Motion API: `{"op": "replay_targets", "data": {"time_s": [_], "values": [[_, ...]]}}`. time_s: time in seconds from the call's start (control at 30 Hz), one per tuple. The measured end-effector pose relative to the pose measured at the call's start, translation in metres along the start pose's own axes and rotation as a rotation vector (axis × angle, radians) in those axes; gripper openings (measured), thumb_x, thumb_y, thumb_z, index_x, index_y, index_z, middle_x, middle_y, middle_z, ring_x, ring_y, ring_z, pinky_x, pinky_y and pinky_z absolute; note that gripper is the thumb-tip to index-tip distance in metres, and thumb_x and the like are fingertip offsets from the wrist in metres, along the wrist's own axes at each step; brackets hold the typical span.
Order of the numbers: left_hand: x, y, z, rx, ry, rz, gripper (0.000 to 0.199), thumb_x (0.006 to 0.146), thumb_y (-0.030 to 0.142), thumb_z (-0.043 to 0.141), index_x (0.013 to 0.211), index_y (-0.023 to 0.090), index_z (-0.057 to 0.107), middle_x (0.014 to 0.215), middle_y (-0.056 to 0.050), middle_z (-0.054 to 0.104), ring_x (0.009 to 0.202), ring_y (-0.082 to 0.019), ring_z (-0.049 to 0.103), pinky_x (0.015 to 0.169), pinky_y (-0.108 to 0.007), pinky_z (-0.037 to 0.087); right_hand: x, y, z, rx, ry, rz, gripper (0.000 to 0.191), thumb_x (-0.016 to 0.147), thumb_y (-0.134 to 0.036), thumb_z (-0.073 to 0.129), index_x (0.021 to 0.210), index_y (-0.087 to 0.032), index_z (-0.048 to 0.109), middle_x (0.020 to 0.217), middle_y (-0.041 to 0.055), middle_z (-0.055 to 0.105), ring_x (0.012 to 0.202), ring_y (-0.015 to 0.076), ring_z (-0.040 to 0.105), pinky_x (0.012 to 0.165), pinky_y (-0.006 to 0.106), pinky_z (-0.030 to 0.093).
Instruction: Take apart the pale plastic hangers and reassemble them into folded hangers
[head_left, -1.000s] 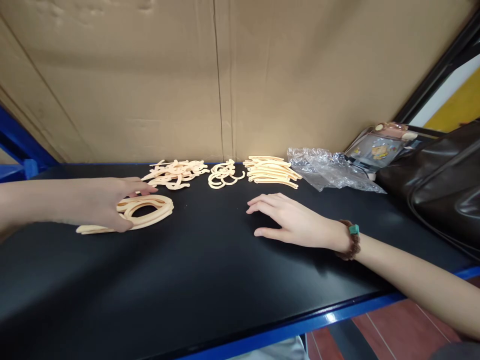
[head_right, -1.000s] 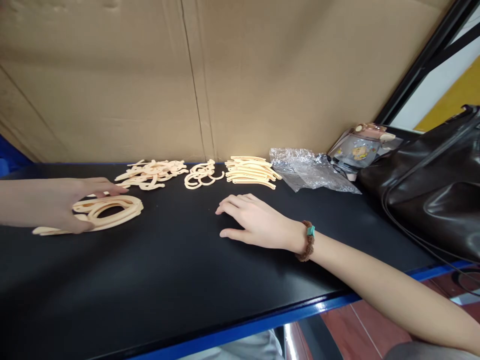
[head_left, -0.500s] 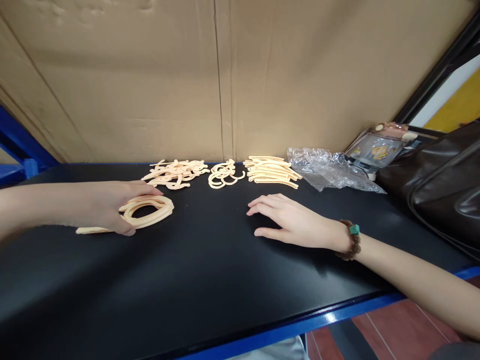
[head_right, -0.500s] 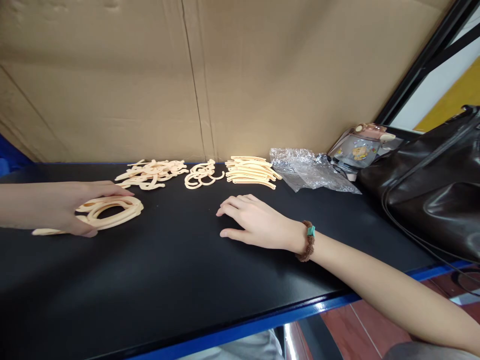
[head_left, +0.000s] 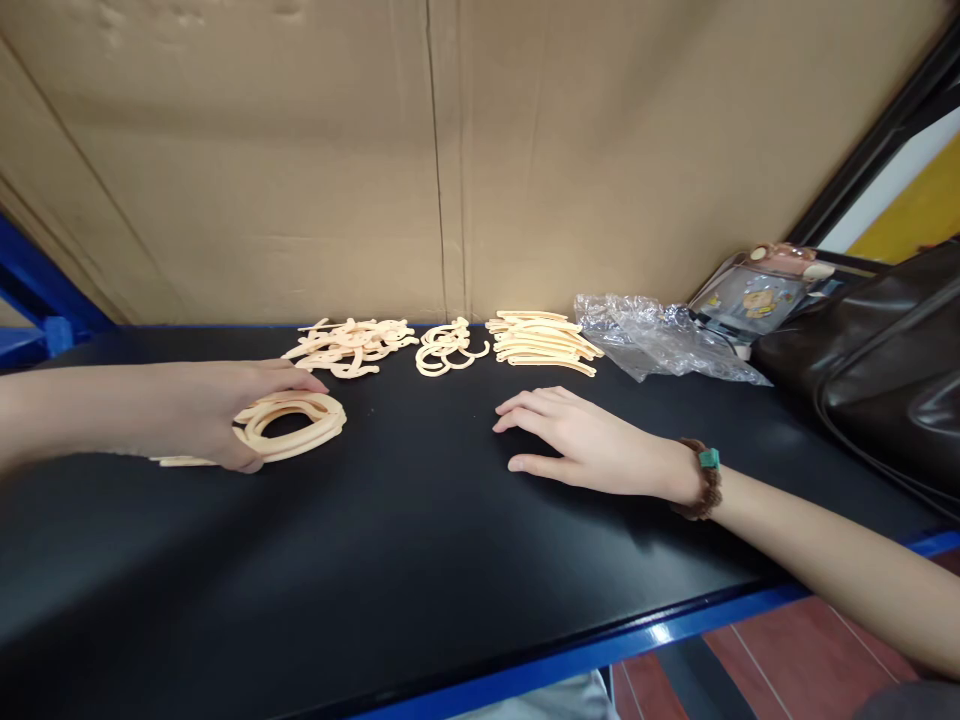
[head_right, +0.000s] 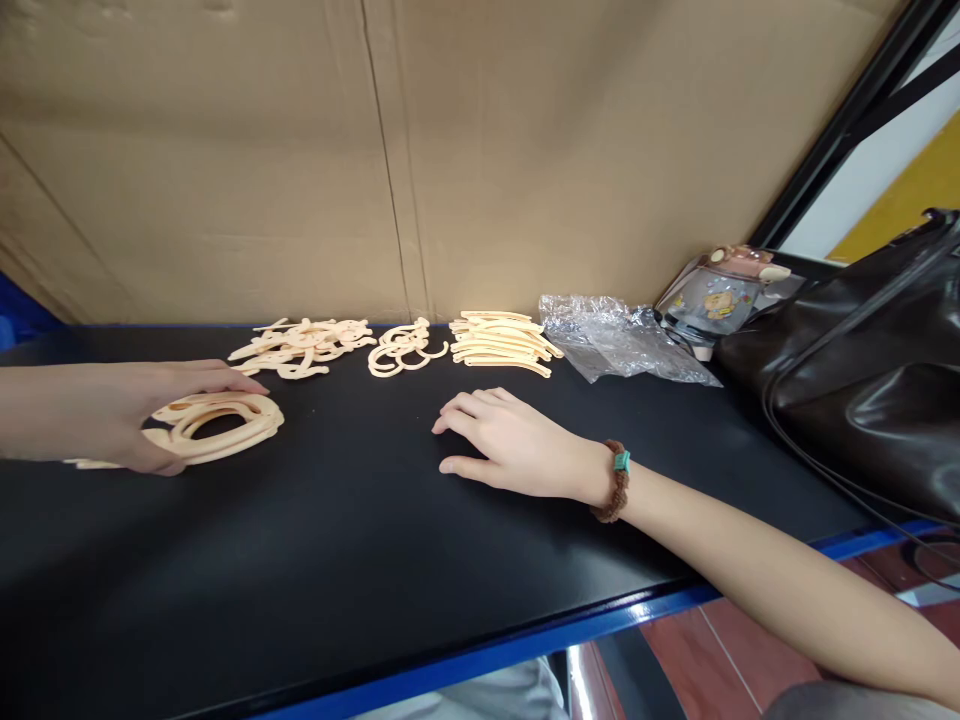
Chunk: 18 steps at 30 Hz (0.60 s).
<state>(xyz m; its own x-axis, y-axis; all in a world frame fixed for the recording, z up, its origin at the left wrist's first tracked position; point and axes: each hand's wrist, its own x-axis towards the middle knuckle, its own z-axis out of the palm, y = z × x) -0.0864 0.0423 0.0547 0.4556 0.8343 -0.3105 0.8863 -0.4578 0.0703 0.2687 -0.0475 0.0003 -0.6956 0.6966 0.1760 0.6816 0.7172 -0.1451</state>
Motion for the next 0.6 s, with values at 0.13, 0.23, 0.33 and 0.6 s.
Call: {"op": "replay_targets", "data": {"time_s": [0.13, 0.23, 0.33, 0.6], "values": [[0.004, -0.004, 0.002, 0.005, -0.002, 0.027, 0.068, 0.056, 0.030, 0.058, 0.123, 0.022, 0.059, 0.126, -0.003, 0.060, 0.115, -0.028, 0.054, 0.097, -0.031, 0.041, 0.000, 0.000, 0.000, 0.000, 0.006, -0.002, 0.034, 0.097, -0.041, 0.047, 0.120, -0.017, 0.057, 0.127, 0.0106, 0.058, 0.117, 0.0241, 0.055, 0.102, 0.043, 0.040], [0.005, -0.006, 0.002, -0.007, -0.015, 0.015, 0.070, 0.055, 0.028, 0.060, 0.124, 0.022, 0.059, 0.134, -0.005, 0.056, 0.121, -0.030, 0.050, 0.101, -0.034, 0.039, 0.001, -0.001, 0.000, 0.008, 0.006, -0.002, 0.034, 0.097, -0.041, 0.047, 0.120, -0.018, 0.057, 0.127, 0.0105, 0.058, 0.116, 0.0242, 0.055, 0.102, 0.043, 0.040], [0.005, -0.007, 0.003, -0.011, -0.009, 0.022, 0.070, 0.055, 0.027, 0.059, 0.125, 0.023, 0.058, 0.135, -0.004, 0.055, 0.121, -0.030, 0.050, 0.100, -0.033, 0.039, 0.001, -0.001, -0.001, 0.007, 0.000, 0.000, 0.034, 0.097, -0.041, 0.047, 0.120, -0.017, 0.057, 0.127, 0.0106, 0.058, 0.116, 0.0240, 0.055, 0.103, 0.043, 0.040], [0.001, 0.004, 0.003, -0.023, 0.036, -0.018, 0.066, 0.051, 0.028, 0.057, 0.117, 0.024, 0.063, 0.116, -0.001, 0.065, 0.104, -0.026, 0.059, 0.085, -0.027, 0.046, 0.000, -0.001, 0.000, 0.017, 0.015, -0.010, 0.033, 0.097, -0.040, 0.048, 0.120, -0.019, 0.058, 0.126, 0.0107, 0.059, 0.116, 0.0241, 0.056, 0.102, 0.044, 0.041]]}}
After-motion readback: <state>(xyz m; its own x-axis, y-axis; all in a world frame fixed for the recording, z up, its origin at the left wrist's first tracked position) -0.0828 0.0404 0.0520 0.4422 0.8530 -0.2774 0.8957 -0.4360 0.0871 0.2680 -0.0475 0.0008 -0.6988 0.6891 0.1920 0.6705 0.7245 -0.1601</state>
